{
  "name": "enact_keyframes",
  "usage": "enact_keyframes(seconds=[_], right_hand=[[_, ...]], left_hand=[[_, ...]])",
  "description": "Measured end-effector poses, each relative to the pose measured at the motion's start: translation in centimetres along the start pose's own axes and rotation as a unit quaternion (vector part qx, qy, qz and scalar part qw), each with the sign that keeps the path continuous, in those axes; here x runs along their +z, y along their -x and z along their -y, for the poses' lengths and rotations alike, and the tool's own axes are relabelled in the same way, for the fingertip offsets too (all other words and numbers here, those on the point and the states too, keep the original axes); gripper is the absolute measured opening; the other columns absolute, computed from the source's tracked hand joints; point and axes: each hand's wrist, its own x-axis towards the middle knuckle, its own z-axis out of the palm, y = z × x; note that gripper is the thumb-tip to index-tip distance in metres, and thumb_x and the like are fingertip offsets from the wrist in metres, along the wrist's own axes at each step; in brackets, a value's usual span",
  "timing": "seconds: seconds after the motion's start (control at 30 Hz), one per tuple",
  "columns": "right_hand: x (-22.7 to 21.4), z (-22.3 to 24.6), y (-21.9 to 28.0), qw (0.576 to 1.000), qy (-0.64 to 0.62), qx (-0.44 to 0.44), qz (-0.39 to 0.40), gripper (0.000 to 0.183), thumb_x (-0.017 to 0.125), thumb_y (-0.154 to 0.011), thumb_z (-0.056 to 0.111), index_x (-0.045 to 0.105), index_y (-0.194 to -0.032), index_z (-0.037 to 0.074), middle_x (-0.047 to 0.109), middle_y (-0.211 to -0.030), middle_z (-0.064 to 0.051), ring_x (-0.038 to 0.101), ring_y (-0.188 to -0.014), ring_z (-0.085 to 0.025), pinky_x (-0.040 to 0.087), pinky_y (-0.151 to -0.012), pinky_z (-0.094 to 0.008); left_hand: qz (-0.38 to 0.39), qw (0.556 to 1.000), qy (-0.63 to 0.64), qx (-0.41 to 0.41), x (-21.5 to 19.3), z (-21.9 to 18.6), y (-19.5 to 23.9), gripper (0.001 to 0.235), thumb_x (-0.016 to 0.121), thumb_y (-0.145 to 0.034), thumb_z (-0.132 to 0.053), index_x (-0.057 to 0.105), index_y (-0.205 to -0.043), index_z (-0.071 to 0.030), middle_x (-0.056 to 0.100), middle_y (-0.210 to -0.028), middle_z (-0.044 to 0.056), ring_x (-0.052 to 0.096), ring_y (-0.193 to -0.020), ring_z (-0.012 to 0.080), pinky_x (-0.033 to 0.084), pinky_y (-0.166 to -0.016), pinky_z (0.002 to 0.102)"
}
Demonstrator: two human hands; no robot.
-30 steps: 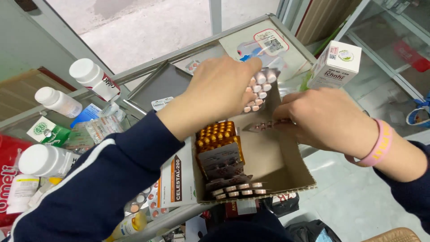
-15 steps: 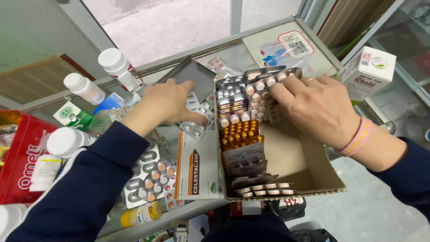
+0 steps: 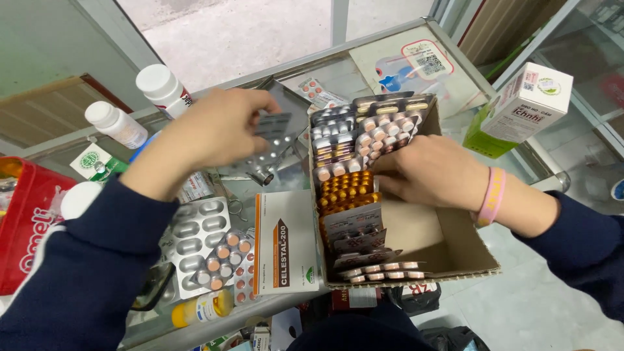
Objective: The person is quickly sorting through a pile of medicine blister packs and organizing them into a cardboard box on a glass counter.
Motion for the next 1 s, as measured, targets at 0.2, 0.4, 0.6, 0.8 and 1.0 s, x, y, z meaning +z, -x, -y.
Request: enact_keyframes(seconds=[0.2,0.4,0.6,0.8,1.0], right_hand=[[0.5,-0.3,-0.4,0.998,-0.046,0.029,-0.005,0.019,0.055,-0.08,0.041,0.069,-0.089,0.032,0.072,-0.075,-0.003,0.067,-0.085,-0.033,0.054,-0.075,-0.045],[1.7,-1.1,-0.2,0.999,-0.019,0.007,-0.046,0.023,0.053,-0.084,0.042,0.069,-0.099,0.035,0.071,-0.071,-0.002,0.064,-0.069,-0.032,0.048,-0.06,-0.043],[-1.1,-0.5,-0.7,0.981,-0.143,0.079,0.104,0.023,0.053,-0.086,0.032,0.066,-0.105,0.028,0.073,-0.082,0.005,0.068,-0.069,-0.012,0.059,-0.07,-0.025],[0.9,-7.9,-0.8,0.995,0.002,0.053,0.084,0.026,0.054,-0.079,0.028,0.068,-0.1,0.035,0.077,-0.093,0.013,0.068,-0.081,-0.013,0.052,-0.077,-0.027],[-1.6,-5.5,-0.2,0.976,-0.048,0.171,0.127,0.028,0.04,-0.075,0.006,0.066,-0.064,0.005,0.068,-0.063,-0.005,0.051,-0.053,-0.018,0.049,-0.039,-0.032]], left_hand=[[-0.015,0.999,0.018,0.027,4.7,1.5,-1.7,0.052,0.069,-0.072,-0.016,0.055,-0.122,-0.013,0.069,-0.089,0.013,0.067,-0.088,0.0358,0.05,-0.077,0.049],[-0.123,0.987,0.107,-0.01,1.0,1.3,-0.9,0.03,0.055,-0.088,-0.025,0.057,-0.116,-0.013,0.067,-0.104,0.006,0.065,-0.084,0.0214,0.055,-0.061,0.034],[-0.118,0.93,0.054,0.344,-0.2,-5.8,-0.7,0.019,0.055,-0.065,-0.022,0.067,-0.08,-0.021,0.07,-0.071,-0.002,0.061,-0.064,0.0205,0.036,-0.047,0.039],[-0.023,0.939,-0.128,0.317,5.2,-11.1,-7.8,0.018,0.058,-0.068,-0.004,0.062,-0.079,-0.018,0.066,-0.082,0.005,0.064,-0.073,0.0311,0.046,-0.048,0.046],[0.044,0.932,-0.237,0.272,7.0,-14.3,-7.2,0.031,0.062,-0.079,-0.019,0.062,-0.108,-0.03,0.058,-0.114,-0.002,0.059,-0.103,0.0248,0.053,-0.072,0.04]])
